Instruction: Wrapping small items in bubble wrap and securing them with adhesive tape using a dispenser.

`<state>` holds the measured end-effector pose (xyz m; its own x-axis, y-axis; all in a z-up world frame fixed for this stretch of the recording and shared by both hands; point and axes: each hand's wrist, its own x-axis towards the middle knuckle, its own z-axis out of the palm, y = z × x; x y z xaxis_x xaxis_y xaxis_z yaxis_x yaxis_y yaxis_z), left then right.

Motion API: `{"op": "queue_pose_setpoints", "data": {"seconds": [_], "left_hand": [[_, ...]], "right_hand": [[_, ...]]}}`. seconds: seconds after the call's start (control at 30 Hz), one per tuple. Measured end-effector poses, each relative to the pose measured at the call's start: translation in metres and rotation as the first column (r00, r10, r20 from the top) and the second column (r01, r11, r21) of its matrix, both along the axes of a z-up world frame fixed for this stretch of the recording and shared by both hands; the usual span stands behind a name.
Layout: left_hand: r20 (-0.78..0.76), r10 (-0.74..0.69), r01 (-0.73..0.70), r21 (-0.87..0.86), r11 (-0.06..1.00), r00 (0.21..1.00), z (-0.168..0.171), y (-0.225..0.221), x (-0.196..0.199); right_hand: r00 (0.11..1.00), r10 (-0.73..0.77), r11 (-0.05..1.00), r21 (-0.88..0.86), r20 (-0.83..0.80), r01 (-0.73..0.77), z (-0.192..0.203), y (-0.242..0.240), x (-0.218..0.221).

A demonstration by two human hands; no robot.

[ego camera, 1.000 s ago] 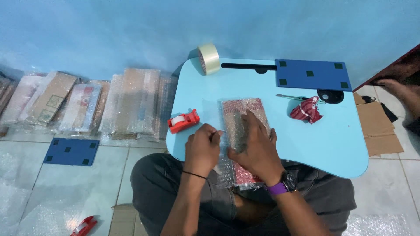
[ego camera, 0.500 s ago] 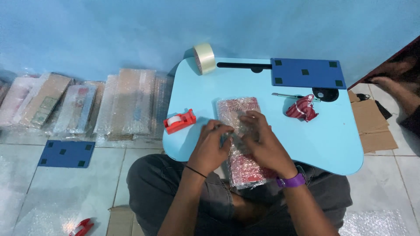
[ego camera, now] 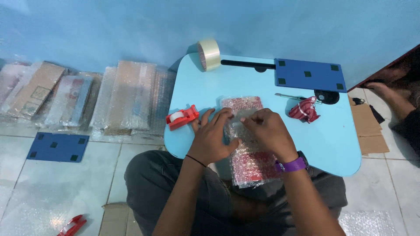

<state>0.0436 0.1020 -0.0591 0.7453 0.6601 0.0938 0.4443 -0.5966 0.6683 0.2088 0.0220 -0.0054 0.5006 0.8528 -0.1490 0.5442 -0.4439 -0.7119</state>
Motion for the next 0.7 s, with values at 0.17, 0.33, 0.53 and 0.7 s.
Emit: {"op": "queue_pose_setpoints", "data": {"seconds": [0.17,0.33,0.53,0.7], "left_hand": [[0.009,-0.008,0.008,-0.005,1.0,1.0,-0.017,0.004,0.002],[-0.007,0.013,-0.012,0.038,0.999,1.0,-0.018,0.004,0.002],[0.011,0.058,-0.059,0.139,0.988,0.998,-0.024,0.003,0.002],[-0.029,0.021,-0.019,0.043,0.999,0.999,-0.019,0.006,0.001]], "right_hand": [[0.999,-0.034,0.999,-0.022,-0.015,0.033,-0.001,-0.006,-0.009],[0.995,-0.09,0.996,-0.004,-0.053,0.09,-0.006,-0.01,-0.025],[0.998,-0.062,0.998,-0.006,-0.014,0.062,-0.015,-0.008,-0.026],[0.989,-0.133,0.989,0.051,-0.06,0.136,0.002,-0.012,-0.033]]}}
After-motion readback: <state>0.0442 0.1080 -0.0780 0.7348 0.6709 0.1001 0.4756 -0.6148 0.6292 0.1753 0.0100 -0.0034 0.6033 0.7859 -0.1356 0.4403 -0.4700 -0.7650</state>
